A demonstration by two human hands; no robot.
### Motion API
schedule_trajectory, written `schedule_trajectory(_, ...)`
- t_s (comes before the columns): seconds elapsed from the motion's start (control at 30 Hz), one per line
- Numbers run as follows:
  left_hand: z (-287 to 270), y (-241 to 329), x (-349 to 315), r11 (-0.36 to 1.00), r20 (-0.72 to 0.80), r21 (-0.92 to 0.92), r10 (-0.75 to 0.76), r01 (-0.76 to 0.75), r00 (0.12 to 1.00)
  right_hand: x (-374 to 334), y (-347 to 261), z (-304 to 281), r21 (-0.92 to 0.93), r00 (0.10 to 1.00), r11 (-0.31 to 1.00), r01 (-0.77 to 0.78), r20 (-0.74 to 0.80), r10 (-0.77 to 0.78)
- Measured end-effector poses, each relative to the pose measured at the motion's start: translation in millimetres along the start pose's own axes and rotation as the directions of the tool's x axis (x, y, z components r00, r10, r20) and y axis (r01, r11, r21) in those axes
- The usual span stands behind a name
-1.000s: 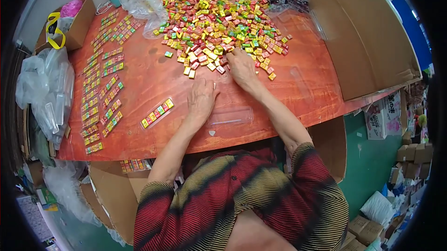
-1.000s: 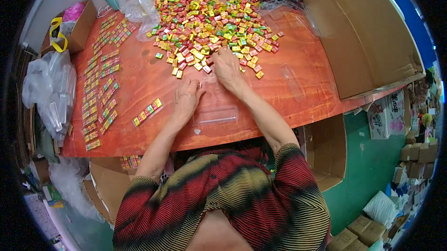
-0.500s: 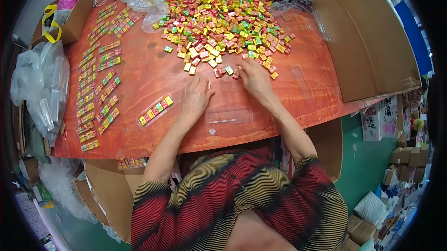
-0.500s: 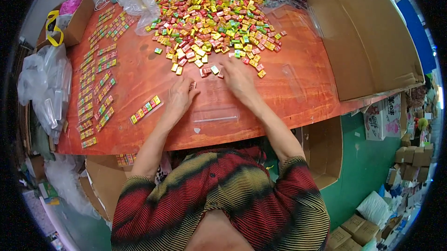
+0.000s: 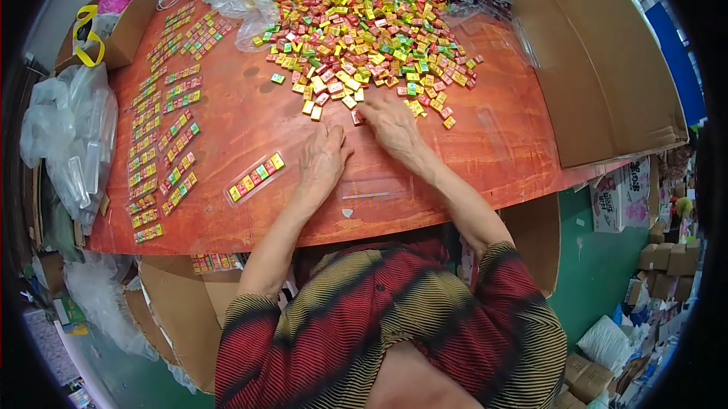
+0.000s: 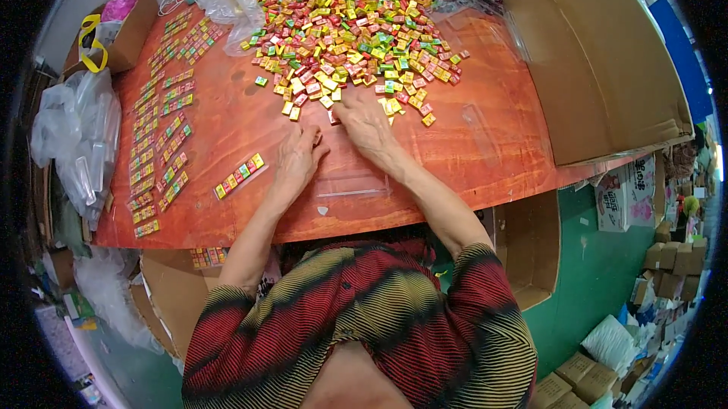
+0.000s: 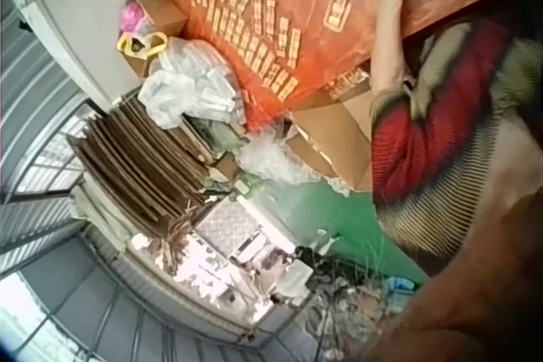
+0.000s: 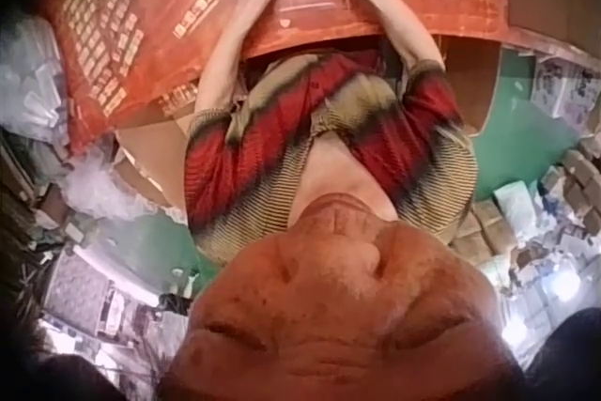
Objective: Arranging and sorting small colorful packages into organized rows on a wooden table.
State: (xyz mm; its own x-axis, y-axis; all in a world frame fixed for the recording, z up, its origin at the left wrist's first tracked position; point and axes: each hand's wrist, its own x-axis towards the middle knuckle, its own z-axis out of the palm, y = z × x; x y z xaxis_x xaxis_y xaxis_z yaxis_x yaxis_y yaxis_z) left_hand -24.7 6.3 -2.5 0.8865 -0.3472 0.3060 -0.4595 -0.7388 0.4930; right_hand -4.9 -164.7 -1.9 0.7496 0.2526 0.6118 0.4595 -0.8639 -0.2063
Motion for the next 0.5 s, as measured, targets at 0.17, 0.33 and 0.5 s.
schedule_trajectory(0.17, -2, -7, 1, 0.996, 0.029, -0.093, 0.007, -0.005, 1.000, -5, -1, -6, 0.107, 0.984, 0.989, -0.097, 0.157, 0.080)
schedule_trajectory(0.33, -1, -4, -1, 0.999, -0.008, -0.004, -0.044, 0.044, 0.999, -20, -22, -21, -0.095, 0.915, 0.959, -0.268, 0.287, 0.284)
schedule_trajectory(0.5, -10, -4, 1, 0.995, 0.080, -0.092, -0.031, 0.039, 0.996, -29, 5, -49, 0.078, 0.907, 0.903, -0.422, 0.052, 0.419)
